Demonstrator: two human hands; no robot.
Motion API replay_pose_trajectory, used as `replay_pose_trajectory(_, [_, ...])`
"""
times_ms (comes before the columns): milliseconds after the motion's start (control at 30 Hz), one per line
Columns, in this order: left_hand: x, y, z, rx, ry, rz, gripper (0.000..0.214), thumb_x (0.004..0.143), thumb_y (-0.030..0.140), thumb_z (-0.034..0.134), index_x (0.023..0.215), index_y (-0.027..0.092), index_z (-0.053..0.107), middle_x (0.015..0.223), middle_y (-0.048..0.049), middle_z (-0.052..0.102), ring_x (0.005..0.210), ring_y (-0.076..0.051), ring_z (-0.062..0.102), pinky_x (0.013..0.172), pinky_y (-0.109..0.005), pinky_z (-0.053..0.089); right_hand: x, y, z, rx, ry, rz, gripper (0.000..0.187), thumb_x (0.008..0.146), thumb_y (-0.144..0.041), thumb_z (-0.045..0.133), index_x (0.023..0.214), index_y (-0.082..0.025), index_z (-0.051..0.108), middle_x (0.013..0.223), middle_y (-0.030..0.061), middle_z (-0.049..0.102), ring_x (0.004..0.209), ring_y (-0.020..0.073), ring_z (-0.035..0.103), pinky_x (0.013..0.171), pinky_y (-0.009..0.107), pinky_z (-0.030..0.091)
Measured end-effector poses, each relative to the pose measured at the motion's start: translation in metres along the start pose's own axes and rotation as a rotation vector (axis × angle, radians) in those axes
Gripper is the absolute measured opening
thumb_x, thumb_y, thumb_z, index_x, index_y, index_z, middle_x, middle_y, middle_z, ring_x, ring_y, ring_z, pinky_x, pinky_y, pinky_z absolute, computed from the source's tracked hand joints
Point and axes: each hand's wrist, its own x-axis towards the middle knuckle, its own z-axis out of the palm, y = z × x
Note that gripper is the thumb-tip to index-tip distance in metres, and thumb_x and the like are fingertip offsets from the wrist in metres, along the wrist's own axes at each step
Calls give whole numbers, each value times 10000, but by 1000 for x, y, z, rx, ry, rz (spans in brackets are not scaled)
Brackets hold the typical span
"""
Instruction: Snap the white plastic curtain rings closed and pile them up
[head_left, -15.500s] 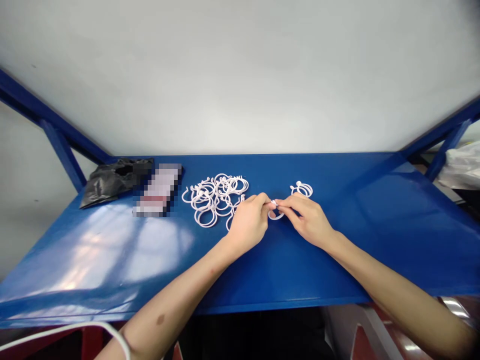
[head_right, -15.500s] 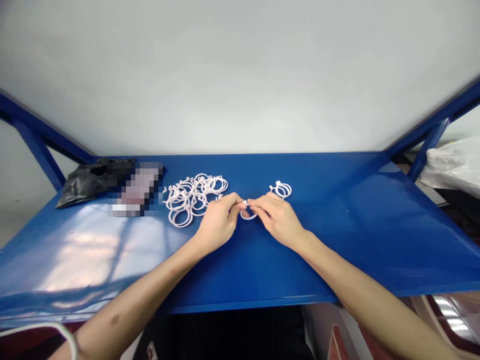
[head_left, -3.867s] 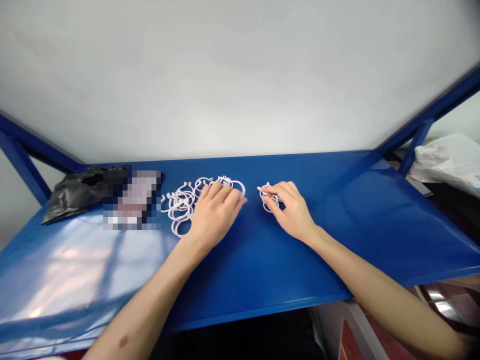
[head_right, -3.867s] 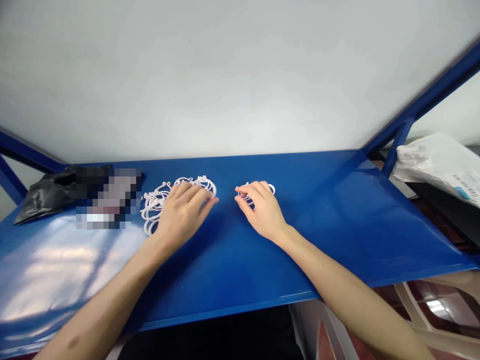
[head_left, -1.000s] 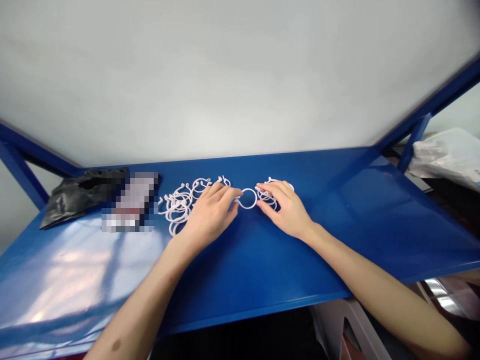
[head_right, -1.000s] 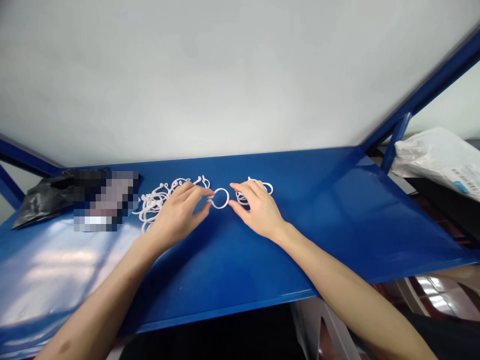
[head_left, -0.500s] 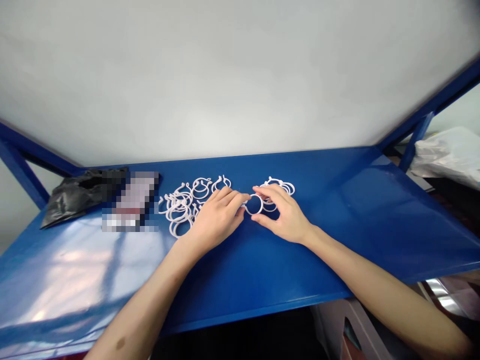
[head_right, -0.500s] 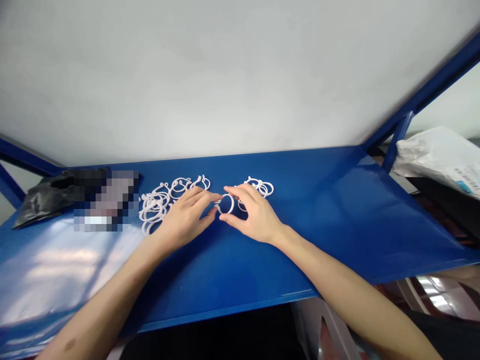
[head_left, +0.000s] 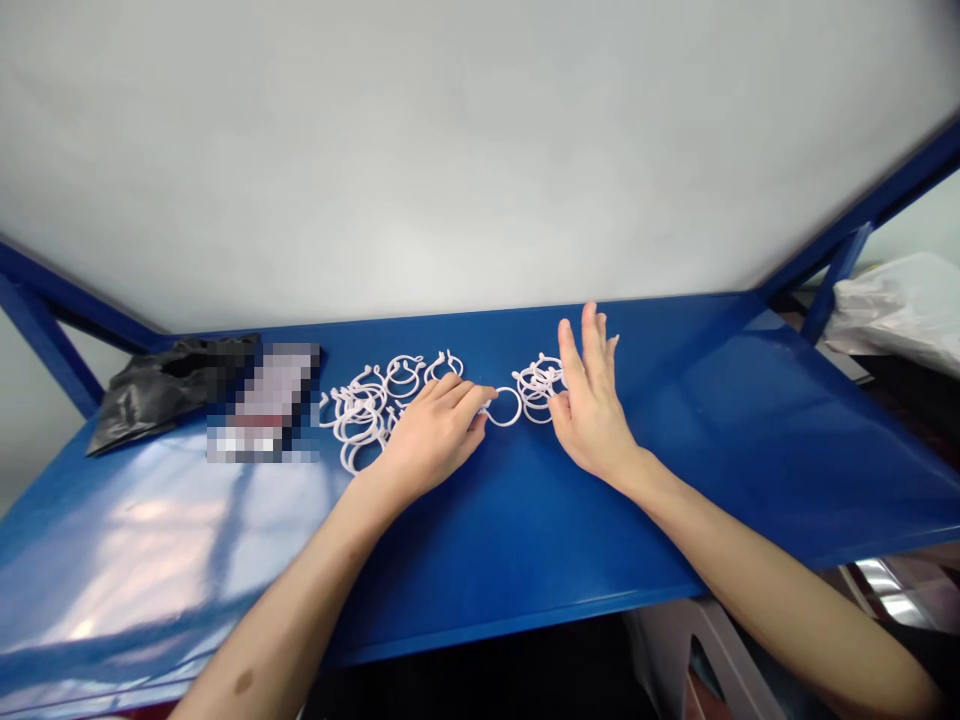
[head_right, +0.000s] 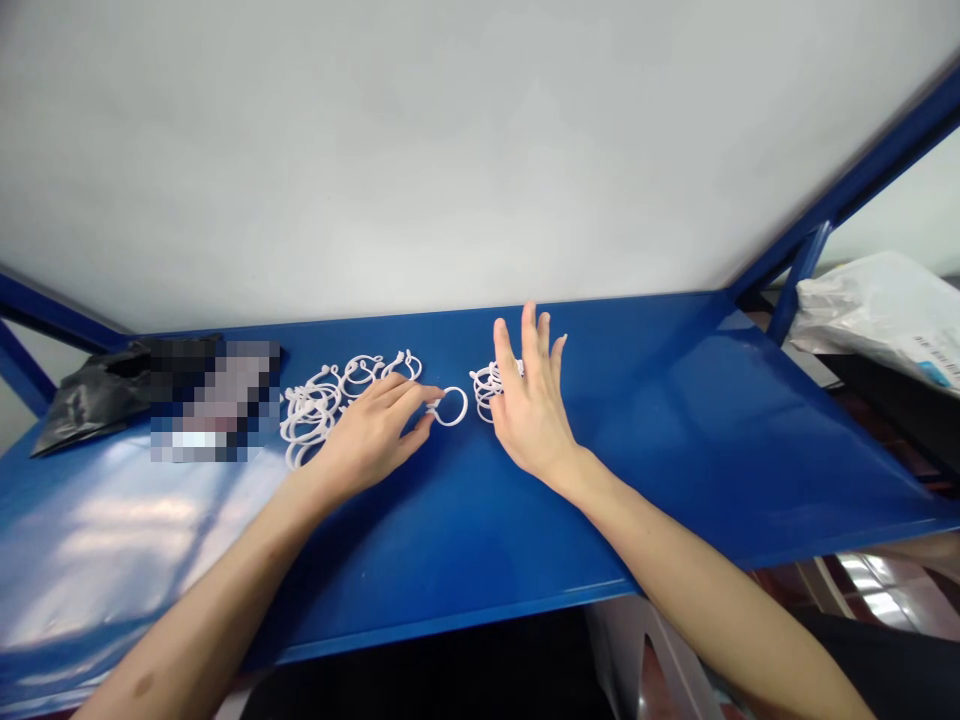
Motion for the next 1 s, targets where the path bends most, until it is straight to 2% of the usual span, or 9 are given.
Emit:
replay_pose_trajectory(233, [0,1,0,0,4,-7,224,965,135,510,1162,159,614,956,-74,708,923,-230,597,843,-379,520,0,0,0,33,4,7,970,890,2,412,1623,-367,-105,1723,45,-54,1563,419,-8,1195,784,140])
replay_pose_trajectory(333, [0,1,0,2,31,18,228,961,120,511,1165,148,609,965,-76,711,930,-230,598,850,-381,523,0,-2,-2,132,61,-44,763,932,-44,424,1617,-314,220,1626,110,347,1524,352,302,1198,648,346])
replay_pose_trajectory(400, [1,2,0,-5,55,45,220,965,113,504,1155,153,610,983,-74,715,928,-221,599,847,-374,525,-1,-3,-1,235,63,-72,525,976,-115,454,1472,-283,490,1377,110,600,1295,277,589,1062,505,538])
replay_pose_trajectory(467, [2,3,-2,-12,81,76,202,973,110,499,1131,164,613,993,-66,719,914,-208,596,836,-360,524,-2,-4,1,334,20,-57,335,1001,-195,494,1303,-248,630,1181,91,688,989,205,707,857,386,623])
replay_pose_trajectory(567, [4,6,-6,-30,105,117,177,975,103,507,1100,170,613,989,-54,720,901,-197,591,830,-351,523,-5,-6,5,465,-88,6,242,994,-249,555,1203,-208,670,973,46,737,694,134,682,661,289,603])
replay_pose_trajectory(700, [5,11,-8,-74,156,112,198,971,85,512,1118,177,607,1016,-50,726,923,-188,605,850,-343,529,-6,-10,8,553,-195,95,198,972,-238,594,1145,-218,688,702,-38,683,559,106,635,602,248,562])
replay_pose_trajectory(833, [5,15,-7,-203,191,-136,197,963,156,571,1154,176,614,1073,-66,725,983,-190,647,876,-343,541,-7,-13,5,616,-166,188,212,990,-247,558,1159,-226,683,711,-40,693,506,91,632,534,226,538])
replay_pose_trajectory(933, [7,19,-11,-449,28,-349,123,964,228,581,1040,209,676,964,-15,744,857,-158,675,777,-297,544,-7,-13,3,592,-96,198,194,979,-215,553,1080,-227,719,762,-24,741,502,90,646,526,227,546])
replay_pose_trajectory(1000, [9,22,-16,-621,-100,-413,160,977,251,547,1012,231,702,921,15,754,803,-136,681,722,-264,527,-8,-13,3,531,-41,166,212,968,-189,559,1057,-235,746,797,-16,767,518,97,656,556,245,568])
